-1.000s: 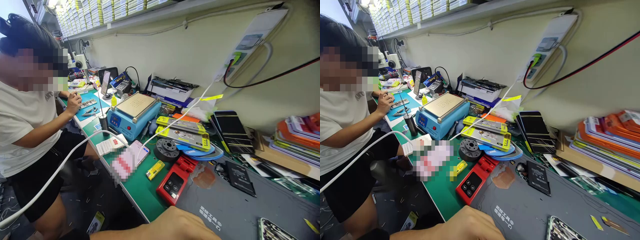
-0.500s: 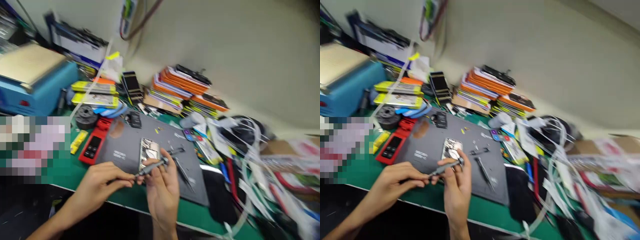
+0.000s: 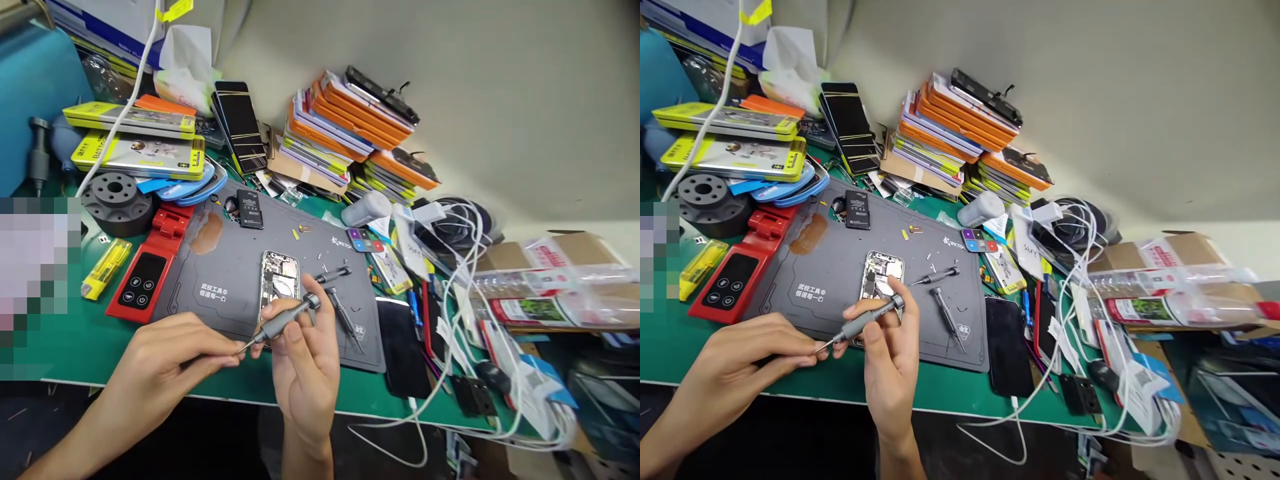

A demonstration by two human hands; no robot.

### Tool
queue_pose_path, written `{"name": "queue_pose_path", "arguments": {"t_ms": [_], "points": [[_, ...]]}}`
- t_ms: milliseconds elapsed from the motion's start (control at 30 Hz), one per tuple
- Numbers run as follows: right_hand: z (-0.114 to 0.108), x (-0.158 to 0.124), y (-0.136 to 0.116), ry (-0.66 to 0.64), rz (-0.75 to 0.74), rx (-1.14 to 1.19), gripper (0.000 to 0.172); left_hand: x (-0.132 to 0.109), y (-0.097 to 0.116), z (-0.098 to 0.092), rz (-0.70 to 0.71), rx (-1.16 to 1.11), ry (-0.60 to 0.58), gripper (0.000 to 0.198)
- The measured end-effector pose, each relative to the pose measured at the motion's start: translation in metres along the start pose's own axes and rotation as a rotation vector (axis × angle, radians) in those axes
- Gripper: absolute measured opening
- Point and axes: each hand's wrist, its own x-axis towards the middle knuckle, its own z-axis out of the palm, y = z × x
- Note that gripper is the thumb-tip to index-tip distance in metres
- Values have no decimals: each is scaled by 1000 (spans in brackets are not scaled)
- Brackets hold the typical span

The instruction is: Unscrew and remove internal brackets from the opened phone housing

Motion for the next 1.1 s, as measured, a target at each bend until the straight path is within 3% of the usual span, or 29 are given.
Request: {"name": "queue_pose_path", "arguments": {"t_ms": [367, 867, 1100], "points": [[0, 0, -2, -44, 3, 46, 39, 0, -5, 0, 10, -2, -27, 14], [-1, -4, -1, 43, -9, -97, 38, 3, -1, -2, -18, -33, -39, 14], [0, -1, 0, 6, -25, -82, 39, -2, -9, -1, 5, -48, -46, 17]]}}
